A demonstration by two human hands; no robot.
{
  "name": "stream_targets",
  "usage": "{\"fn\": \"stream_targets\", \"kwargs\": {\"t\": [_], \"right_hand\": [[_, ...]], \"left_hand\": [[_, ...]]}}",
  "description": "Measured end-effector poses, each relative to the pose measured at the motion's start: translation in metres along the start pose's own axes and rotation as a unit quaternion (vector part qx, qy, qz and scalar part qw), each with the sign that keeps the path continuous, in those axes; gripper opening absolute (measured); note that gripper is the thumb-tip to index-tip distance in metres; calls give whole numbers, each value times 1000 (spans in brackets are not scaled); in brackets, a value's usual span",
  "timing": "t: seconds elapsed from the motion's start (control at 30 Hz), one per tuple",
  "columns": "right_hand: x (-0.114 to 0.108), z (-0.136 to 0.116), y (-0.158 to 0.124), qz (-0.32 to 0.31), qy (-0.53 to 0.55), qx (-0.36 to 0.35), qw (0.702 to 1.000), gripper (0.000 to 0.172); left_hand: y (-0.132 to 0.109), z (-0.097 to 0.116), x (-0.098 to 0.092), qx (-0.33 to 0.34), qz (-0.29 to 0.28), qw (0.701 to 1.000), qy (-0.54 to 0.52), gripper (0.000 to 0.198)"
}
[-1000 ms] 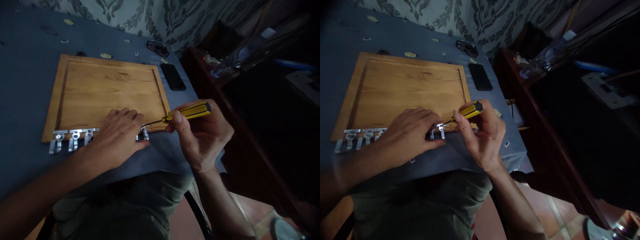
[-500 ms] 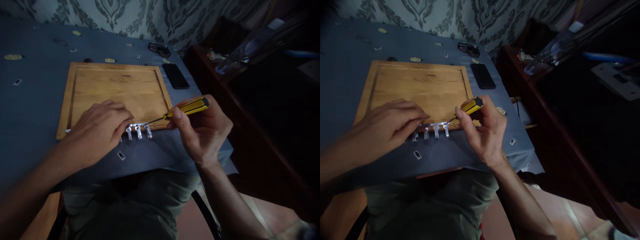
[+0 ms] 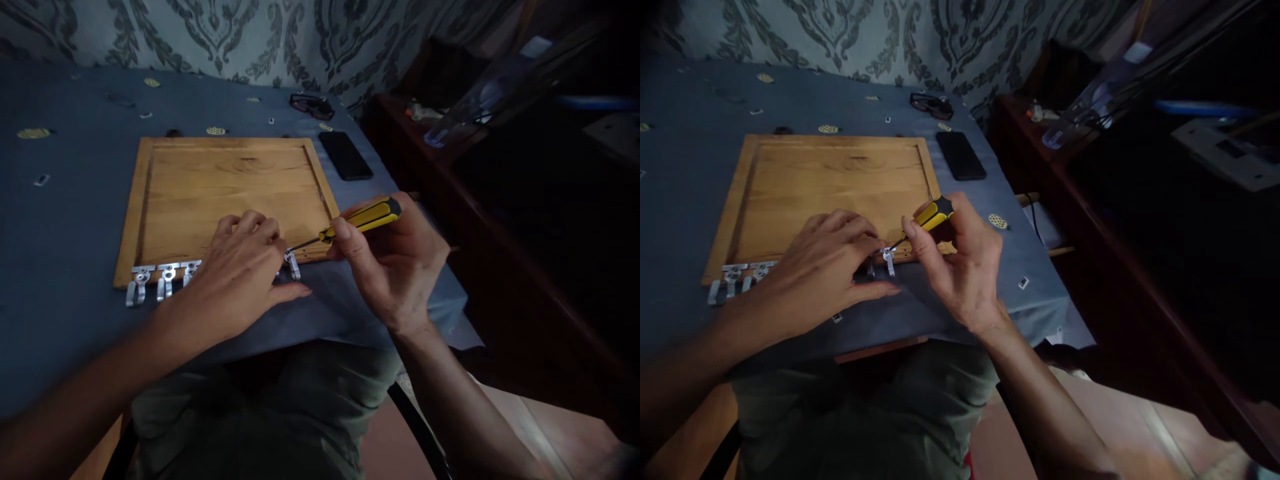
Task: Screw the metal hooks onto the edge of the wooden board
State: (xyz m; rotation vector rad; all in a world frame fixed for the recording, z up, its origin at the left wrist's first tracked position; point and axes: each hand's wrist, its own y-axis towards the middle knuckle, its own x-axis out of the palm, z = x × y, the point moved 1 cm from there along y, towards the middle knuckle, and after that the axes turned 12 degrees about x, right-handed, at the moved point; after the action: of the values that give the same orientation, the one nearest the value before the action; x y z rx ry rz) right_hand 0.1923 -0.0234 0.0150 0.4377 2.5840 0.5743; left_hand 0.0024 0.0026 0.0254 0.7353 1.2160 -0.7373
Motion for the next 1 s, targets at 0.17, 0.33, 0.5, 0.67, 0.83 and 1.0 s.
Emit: {"fn": "stream_targets", "kwargs": {"t": [0.17,0.33,0.5,0.67,0.83,1.0], "right_hand": [[-1,0,-1,0,-13,7,1000,20],[-3,-5,-3,6,-33,-2,999,13],[-4,-12,-3,8,-50,-30,998,11],[0,-14,-5,33,5,-30,999,7],[-3,-17,-9,76,22,-38,996,3],[-4,-15,-10,69,-12,-19,997,8]], "left_hand": [[3,0,7,2,14,1000,11,43],[7,-1,6,-35,-11,999,-18,39],[10,-3,7,-49,-5,997,-53,33],[6,-8,15,-26,49,996,-67,27],[1,-9,23,0,91,993,-70,25],[0,-10,28,14,120,991,-62,25]]}}
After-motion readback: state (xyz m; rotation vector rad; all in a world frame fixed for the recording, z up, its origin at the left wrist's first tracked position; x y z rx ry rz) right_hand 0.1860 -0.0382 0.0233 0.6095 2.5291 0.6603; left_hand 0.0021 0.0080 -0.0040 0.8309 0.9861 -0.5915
